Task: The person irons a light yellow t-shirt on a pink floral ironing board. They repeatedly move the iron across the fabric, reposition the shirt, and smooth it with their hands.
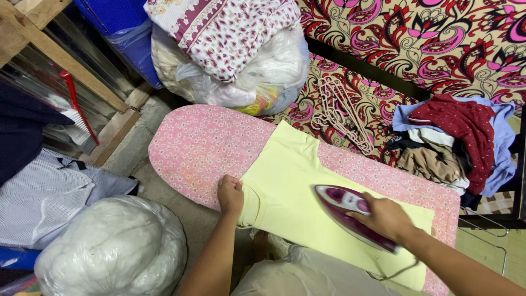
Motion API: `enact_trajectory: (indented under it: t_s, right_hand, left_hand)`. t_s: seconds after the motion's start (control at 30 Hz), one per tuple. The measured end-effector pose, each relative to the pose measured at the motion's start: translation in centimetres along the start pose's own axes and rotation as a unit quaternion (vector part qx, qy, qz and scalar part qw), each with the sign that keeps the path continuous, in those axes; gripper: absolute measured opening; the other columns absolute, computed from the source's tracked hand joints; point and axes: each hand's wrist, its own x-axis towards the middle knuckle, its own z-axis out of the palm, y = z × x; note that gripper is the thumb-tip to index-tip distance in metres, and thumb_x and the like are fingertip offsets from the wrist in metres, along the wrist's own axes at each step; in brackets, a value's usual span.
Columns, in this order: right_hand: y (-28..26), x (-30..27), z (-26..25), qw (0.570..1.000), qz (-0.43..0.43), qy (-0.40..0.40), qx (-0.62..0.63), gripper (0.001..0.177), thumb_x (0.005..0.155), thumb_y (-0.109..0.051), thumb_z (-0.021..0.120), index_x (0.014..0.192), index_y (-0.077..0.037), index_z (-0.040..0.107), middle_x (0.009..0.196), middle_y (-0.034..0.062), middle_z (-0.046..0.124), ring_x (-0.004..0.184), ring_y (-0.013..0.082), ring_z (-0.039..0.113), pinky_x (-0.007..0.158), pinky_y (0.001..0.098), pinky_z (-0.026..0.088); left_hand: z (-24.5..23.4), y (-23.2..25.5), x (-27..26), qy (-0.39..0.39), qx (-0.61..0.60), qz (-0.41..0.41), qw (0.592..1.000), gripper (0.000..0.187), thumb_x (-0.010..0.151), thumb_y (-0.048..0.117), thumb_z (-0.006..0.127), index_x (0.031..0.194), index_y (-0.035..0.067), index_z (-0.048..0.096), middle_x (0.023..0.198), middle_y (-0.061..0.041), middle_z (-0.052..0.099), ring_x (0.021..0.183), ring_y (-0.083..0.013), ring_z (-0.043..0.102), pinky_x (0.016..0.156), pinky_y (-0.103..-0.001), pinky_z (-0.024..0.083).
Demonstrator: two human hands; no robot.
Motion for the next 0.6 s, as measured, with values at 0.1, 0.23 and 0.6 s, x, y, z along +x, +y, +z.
enact_trajectory:
  t_s: [0.1,0.23,0.6]
  right_hand:
    - [-7.0,1.2,-1.3,0.998,-0.068,0.011,-0.006,0.068,0.087,-0.060,0.064,0.134,-0.012,0.055,0.099,0.0195,0.076,0.091,0.0359,0.075,0.086,0.0465,0.059]
    - [-16.0,3.3,-3.0,0.991,-0.127,0.033,0.026,0.060,0.089,-0.053,0.067,0.127,-0.008,0.058,0.100,0.0200,0.074,0.093,0.0370,0.074,0.085,0.0478,0.058]
    - [-19.6,3.7,-2.9,0.988,-0.119,0.070,0.069,0.056,0.091,-0.047,0.067,0.126,-0.006,0.055,0.097,0.0213,0.074,0.093,0.0396,0.072,0.083,0.0493,0.057]
  left_hand:
    - [0.4,-0.3,0.2,0.009,0.007,0.002,1.000,0.014,0.084,0.003,0.073,0.087,0.001,0.060,0.091,-0.014,0.063,0.084,-0.0309,0.063,0.078,-0.043,0.052]
    - [0.4,-0.7,0.0,0.012,0.013,0.010,1.000,0.012,0.083,-0.001,0.072,0.086,0.001,0.060,0.091,-0.014,0.064,0.086,-0.0309,0.063,0.079,-0.043,0.051]
    - [-0.2,0.3,0.4,-0.018,0.023,-0.044,0.999,0.014,0.084,0.001,0.073,0.085,0.002,0.060,0.092,-0.012,0.064,0.086,-0.0279,0.063,0.080,-0.041,0.052]
